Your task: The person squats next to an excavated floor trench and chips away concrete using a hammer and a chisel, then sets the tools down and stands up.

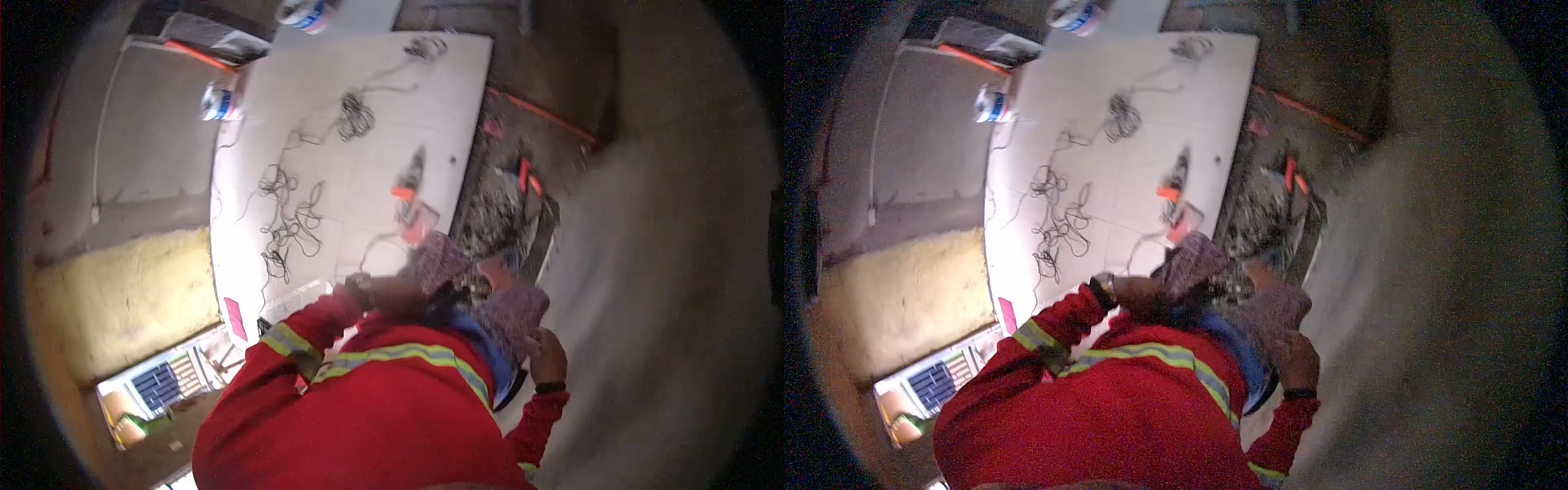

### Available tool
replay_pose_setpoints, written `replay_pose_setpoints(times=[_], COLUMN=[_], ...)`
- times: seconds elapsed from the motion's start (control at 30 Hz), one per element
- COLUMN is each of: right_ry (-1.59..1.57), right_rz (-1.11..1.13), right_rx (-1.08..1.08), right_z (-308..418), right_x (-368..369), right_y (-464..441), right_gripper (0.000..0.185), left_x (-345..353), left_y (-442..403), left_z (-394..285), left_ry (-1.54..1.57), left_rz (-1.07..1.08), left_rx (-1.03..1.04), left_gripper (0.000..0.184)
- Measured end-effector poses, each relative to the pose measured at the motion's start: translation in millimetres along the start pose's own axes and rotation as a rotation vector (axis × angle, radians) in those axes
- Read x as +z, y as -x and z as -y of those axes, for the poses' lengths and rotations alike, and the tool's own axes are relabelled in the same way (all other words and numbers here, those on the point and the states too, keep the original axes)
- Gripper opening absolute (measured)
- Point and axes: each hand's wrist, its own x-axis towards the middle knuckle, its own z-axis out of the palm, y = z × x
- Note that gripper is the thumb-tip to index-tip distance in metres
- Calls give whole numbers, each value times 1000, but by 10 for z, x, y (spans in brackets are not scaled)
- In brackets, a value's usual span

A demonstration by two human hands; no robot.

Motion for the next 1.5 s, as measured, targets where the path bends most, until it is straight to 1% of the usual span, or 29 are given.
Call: replay_pose_setpoints(times=[0.03, 0.07, 0.13, 0.2, 0.27, 0.37, 0.47, 0.5, 0.57, 0.6, 0.63, 0.67, 0.73, 0.77, 0.8, 0.83, 0.87, 0.9, 0.97, 1.0, 1.03, 1.07, 1.1, 1.17, 1.2, 1.23, 1.33, 1.43, 1.5], right_ry=[67, 35, -29, -30, -26, 35, -87, -45, -61, -318, -71, -331, -428, -261, -201, -190, -180, -222, -316, -279, -239, -197, -146, -18, 25, 80, -89, -167, -121], right_rz=[-79, -107, -162, -148, -158, -116, -97, -113, 60, -6, -25, -66, -22, 82, 193, 236, 278, 233, -11, 35, 87, 107, 116, 157, 131, 102, -594, -603, -740], right_rx=[-83, -66, 8, 8, -24, -11, -71, -4, 72, 55, 101, -61, -40, 120, 240, 228, 214, 78, 75, 206, 336, 352, 285, 81, 54, 126, 100, 204, 205], right_z=[-124, -62, 88, 128, 56, -17, -188, -332, -194, -84, -273, -109, -330, -675, -634, -810, -983, -1399, -1907, -1949, -1987, -2155, -2364, -2819, -2968, -2872, -2460, -2422, -2344], right_x=[-102, -211, -497, -618, -565, -401, -114, 95, 57, 46, 325, 152, 272, 602, 466, 544, 617, 965, 1490, 1579, 1665, 1911, 2240, 2977, 3201, 3026, 3019, 3138, 3295], right_y=[-134, -283, -519, -732, -943, -1205, -1455, -1486, -1460, -1567, -1632, -1801, -2195, -2442, -2742, -3070, -3398, -3727, -4266, -4491, -4711, -4975, -5253, -5826, -6055, -6223, -6312, -6639, -6731], right_gripper=[34, 33, 32, 30, 31, 32, 34, 36, 38, 39, 39, 39, 39, 39, 39, 41, 43, 49, 51, 43, 36, 38, 41, 46, 49, 52, 60, 66, 66], left_x=[-66, -333, -317, -737, -464, -666, -1304, -1115, -926, -863, -937, -1031, -829, -996, -1147, -1297, -1306, -1318, -1349, -1417, -1432, -1485, -1461, -1376, -1330, -1272, -1008, -714, -527], left_y=[40, 105, 258, 379, 370, 76, -360, -514, -774, -907, -1052, -1263, -1914, -2269, -2642, -3011, -3263, -3517, -4213, -4640, -4938, -5193, -5579, -6185, -6496, -6767, -7362, -7743, -7858], left_z=[58, -304, -311, -827, -553, -577, -617, -387, 30, 220, 305, 413, 870, 850, 931, 1009, 1127, 1246, 1718, 2109, 2222, 2306, 2566, 2933, 3069, 3160, 3476, 3810, 3997], left_ry=[35, 31, -81, 311, 207, 263, 225, 126, 172, 203, 161, 110, -127, -144, -123, -97, 21, 146, -24, -359, -429, -507, -651, -777, -815, -840, -900, -969, -1019], left_rz=[100, 223, 118, 147, 29, 12, 449, 414, 512, 536, 538, 522, 356, 304, 234, 164, 59, -52, -28, 146, 155, 159, 161, 131, 108, 78, -23, -137, -194], left_rx=[-34, -142, 91, -243, 6, -2, -57, 117, 231, 290, 317, 332, 404, 289, 208, 129, 62, 7, -102, -136, -83, -29, -55, -31, -4, 23, 61, 50, 50], left_gripper=[31, 30, 27, 22, 21, 24, 26, 27, 28, 28, 34, 47, 50, 47, 43, 39, 36, 33, 36, 41, 40, 39, 41, 42, 43, 44, 46, 48, 50])
